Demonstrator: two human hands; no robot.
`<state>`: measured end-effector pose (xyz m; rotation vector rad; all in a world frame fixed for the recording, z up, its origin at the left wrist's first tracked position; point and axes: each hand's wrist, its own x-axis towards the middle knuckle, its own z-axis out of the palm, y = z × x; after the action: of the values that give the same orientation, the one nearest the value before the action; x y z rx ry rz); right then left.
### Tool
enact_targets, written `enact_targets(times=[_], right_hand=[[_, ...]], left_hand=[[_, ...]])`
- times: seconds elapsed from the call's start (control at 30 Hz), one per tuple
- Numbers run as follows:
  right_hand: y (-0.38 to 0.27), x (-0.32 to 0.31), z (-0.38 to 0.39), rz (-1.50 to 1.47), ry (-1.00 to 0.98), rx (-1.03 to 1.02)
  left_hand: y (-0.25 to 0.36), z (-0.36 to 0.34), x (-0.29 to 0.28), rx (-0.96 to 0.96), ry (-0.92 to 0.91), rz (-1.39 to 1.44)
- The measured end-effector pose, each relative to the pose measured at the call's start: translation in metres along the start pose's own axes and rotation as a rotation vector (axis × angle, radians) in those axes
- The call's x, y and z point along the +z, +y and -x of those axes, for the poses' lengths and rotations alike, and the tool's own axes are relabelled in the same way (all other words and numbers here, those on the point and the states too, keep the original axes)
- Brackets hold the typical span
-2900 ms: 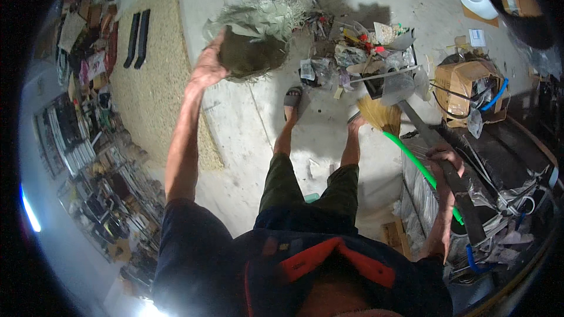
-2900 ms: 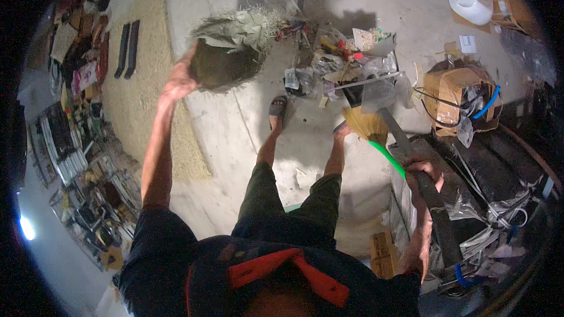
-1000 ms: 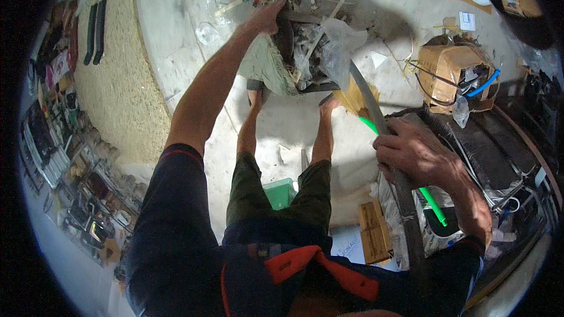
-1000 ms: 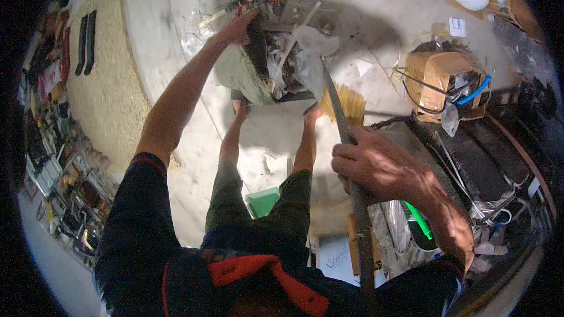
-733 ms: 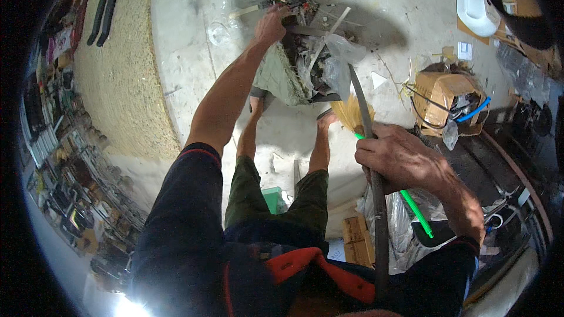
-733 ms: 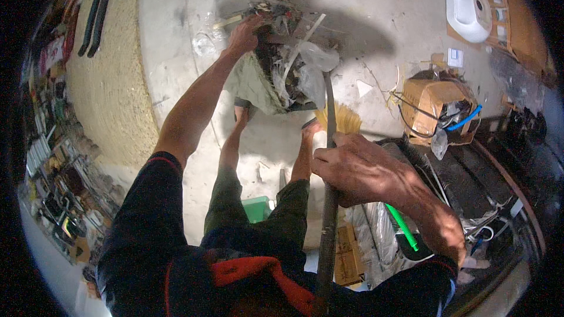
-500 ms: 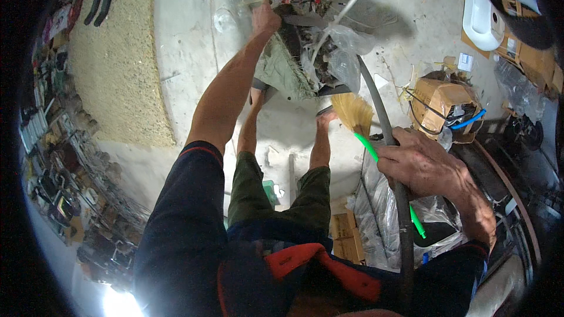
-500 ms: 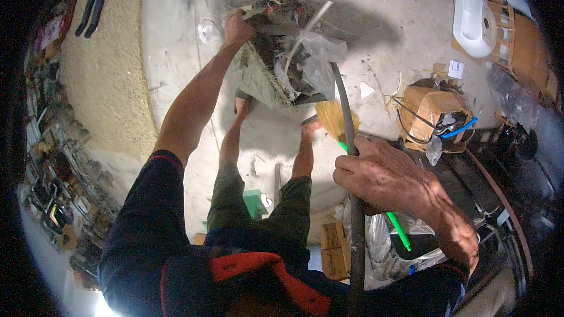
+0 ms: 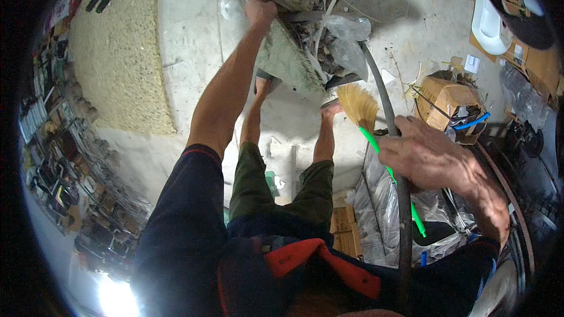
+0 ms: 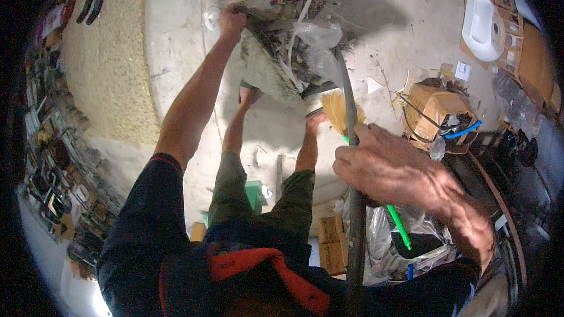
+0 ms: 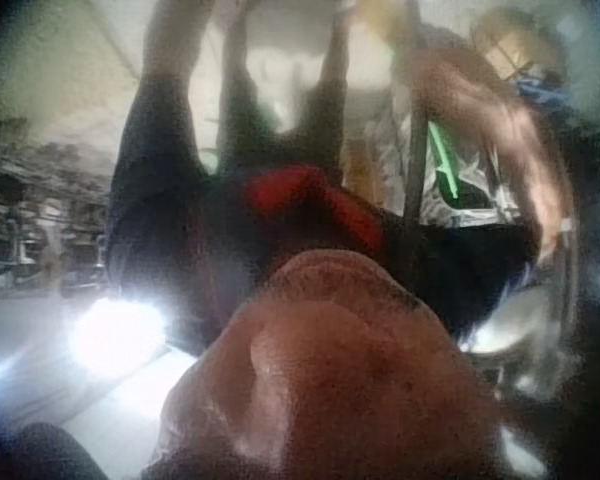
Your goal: The person sweeps debris on a concrete floor using a broom and dustpan. They gather scattered trash into a pile, scoop it into the dustpan, and lift the dustpan to empty the contents into a nearby bag. The person repeats this process to clear the floor area.
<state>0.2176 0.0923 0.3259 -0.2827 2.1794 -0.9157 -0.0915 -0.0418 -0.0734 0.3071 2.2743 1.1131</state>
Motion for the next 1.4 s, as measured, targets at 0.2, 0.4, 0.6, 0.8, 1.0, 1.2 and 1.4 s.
enact_targets(times=[0.2, 0.4, 0.6, 0.8, 1.0, 1.2, 1.4], right_hand=[[0.023, 0.0, -0.015, -0.126, 0.131, 0.102], [0.017, 0.009, -0.017, -0.166, 0.179, 0.091], [-0.007, 0.032, -0.052, 0.105, 0.206, 0.007], [-0.068, 0.034, -0.088, 0.166, 0.317, -0.019], [-0.136, 0.005, -0.135, 0.182, 0.341, 0.033], [-0.178, -0.008, -0.172, 0.197, 0.604, -0.075], [-0.197, -0.011, -0.213, 0.212, 0.617, 0.061]], left_hand=[[-0.005, 0.065, 0.027, 0.459, -0.228, -0.381], [-0.028, 0.112, 0.061, 0.032, -0.402, -0.589], [-0.032, 0.13, 0.041, 0.071, -0.341, -0.452], [-0.006, 0.12, 0.007, 0.122, -0.708, -0.783], [-0.013, 0.106, -0.05, 0.376, -0.517, -0.587], [-0.008, 0.105, -0.076, 0.45, -0.504, -0.445], [0.003, 0.108, -0.102, 0.449, -0.56, -0.419]])
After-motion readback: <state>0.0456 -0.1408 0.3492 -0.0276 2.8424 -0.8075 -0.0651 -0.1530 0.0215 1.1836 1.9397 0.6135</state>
